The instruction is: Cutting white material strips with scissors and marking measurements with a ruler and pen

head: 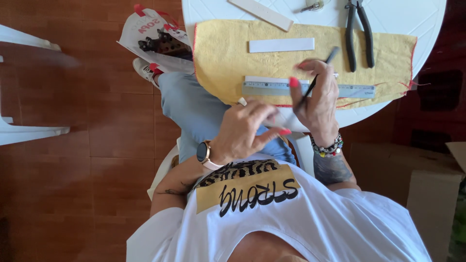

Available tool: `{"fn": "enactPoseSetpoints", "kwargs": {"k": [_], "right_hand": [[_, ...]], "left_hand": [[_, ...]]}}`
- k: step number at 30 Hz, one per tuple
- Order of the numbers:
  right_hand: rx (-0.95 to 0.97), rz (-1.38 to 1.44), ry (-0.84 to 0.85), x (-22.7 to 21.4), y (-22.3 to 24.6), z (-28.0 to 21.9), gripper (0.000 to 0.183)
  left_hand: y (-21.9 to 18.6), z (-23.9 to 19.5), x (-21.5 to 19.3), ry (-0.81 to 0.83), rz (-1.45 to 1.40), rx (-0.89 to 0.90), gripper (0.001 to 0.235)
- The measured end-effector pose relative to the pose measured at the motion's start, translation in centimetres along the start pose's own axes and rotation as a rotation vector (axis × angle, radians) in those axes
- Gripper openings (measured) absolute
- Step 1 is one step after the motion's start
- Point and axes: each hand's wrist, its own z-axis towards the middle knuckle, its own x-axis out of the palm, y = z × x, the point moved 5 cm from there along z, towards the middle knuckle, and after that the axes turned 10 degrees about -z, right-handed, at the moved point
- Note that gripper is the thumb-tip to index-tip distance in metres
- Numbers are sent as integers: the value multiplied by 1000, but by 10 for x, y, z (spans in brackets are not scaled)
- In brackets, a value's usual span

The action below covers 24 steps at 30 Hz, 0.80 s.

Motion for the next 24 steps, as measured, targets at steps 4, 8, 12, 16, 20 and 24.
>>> {"fn": "enactPoseSetpoints", "kwargs": {"k": [4, 8, 12, 16, 20, 24], "right_hand": [[287, 551, 237, -1, 4, -10, 54], [437, 752, 418, 6, 12, -19, 25], [522, 1005, -2, 2, -6, -27, 13], [455, 1025, -313, -24, -33, -18, 9], [131, 475, -67, -50, 2, 14, 25], [-303, -5, 181, -30, 17, 7, 25]], "left_hand": [[8, 4, -12, -176, 160, 51, 50], [6, 1, -8, -165, 406, 253, 32], [6, -7, -4, -150, 402, 261, 18], [13, -14, -6, -101, 270, 157, 17], [11, -8, -14, -27, 103, 78, 25], [29, -11, -11, -38, 72, 2, 17]]}}
